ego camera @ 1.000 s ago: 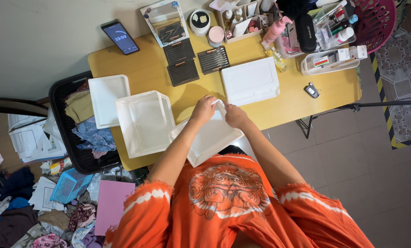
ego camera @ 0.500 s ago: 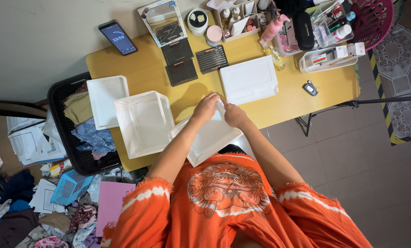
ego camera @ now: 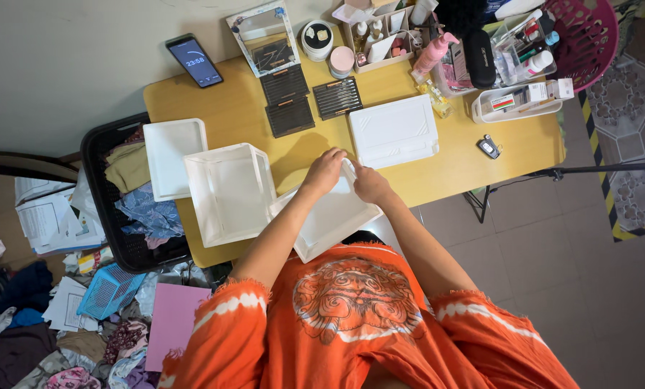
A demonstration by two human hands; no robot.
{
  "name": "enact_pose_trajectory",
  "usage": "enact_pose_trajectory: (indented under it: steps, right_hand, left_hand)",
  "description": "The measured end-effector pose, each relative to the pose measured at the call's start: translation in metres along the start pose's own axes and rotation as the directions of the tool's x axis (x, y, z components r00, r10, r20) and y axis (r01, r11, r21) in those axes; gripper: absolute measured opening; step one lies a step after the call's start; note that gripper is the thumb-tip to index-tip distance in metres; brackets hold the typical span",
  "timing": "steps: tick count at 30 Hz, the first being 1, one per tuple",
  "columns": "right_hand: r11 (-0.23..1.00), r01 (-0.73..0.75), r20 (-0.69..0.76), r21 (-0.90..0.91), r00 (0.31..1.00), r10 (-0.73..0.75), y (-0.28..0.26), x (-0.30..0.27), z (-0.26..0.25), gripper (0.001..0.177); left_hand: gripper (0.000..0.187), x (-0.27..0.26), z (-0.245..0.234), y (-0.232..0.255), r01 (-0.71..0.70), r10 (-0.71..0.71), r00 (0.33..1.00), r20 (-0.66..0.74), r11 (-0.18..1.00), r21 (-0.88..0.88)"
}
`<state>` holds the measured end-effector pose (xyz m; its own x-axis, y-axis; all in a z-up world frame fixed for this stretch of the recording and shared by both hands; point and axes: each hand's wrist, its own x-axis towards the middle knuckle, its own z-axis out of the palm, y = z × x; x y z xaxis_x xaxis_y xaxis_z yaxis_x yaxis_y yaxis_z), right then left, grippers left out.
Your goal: The person assembles white plastic storage containers by hand on a cluttered table. They unfold the sides, press the tabs into place, and stack the finished units. The person handles multiple containers one at a time, aligning edges and snapping them together.
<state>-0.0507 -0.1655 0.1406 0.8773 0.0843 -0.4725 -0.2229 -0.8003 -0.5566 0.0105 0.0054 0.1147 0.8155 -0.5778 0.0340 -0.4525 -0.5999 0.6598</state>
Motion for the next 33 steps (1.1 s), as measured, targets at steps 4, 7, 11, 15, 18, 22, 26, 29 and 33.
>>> enact_pose_trajectory:
  steps: [4, 7, 11, 15, 18, 22, 26, 29, 33]
  right_hand:
    - [0.999, -0.022, 0.018, 0.024, 1.000, 0.021, 0.004, 0.000, 0.001, 0.066]
    - [0.999, -0.035, 0.019, 0.025, 0.999, 0.035, 0.010, -0.002, 0.003, 0.061]
    - [0.999, 0.017, -0.022, 0.040, 1.000, -0.017, 0.017, -0.004, 0.005, 0.058]
    - [0.996, -0.054, 0.020, 0.066, 0.998, 0.053, 0.015, -0.008, 0.002, 0.059]
    - [0.993, -0.061, 0.016, 0.100, 0.998, 0.060, 0.011, -0.016, -0.005, 0.062]
    - [0.989, -0.075, 0.047, 0.125, 0.996, 0.070, 0.012, -0.028, -0.011, 0.067]
    - [0.991, -0.051, -0.013, 0.125, 0.999, 0.053, 0.022, -0.039, -0.002, 0.067]
    - [0.987, -0.023, -0.089, 0.157, 0.995, 0.038, 0.032, -0.051, 0.014, 0.063]
    - [0.987, -0.017, -0.190, 0.160, 0.981, 0.048, 0.040, -0.057, 0.027, 0.054]
  left_hand:
    - [0.039, -0.016, -0.016, 0.000, 0.044, -0.040, 0.997, -0.059, 0.997, 0.067]
    - [0.035, -0.038, -0.028, 0.001, 0.085, -0.078, 0.995, -0.068, 0.991, 0.108]
    - [0.035, -0.068, -0.034, 0.003, 0.079, -0.060, 0.985, -0.161, 0.990, 0.115]
    - [0.040, -0.093, -0.028, 0.007, 0.131, -0.085, 0.956, -0.282, 0.980, 0.149]
    - [0.046, -0.109, -0.020, 0.012, 0.204, -0.126, 0.926, -0.355, 0.960, 0.192]
    - [0.058, -0.125, -0.016, 0.016, 0.340, -0.237, 0.902, -0.360, 0.905, 0.257]
    - [0.064, -0.140, -0.018, 0.020, 0.403, -0.303, 0.884, -0.355, 0.880, 0.251]
    - [0.066, -0.155, -0.025, 0.025, 0.379, -0.275, 0.888, -0.369, 0.891, 0.249]
    - [0.073, -0.182, -0.033, 0.028, 0.365, -0.314, 0.900, -0.302, 0.922, 0.128]
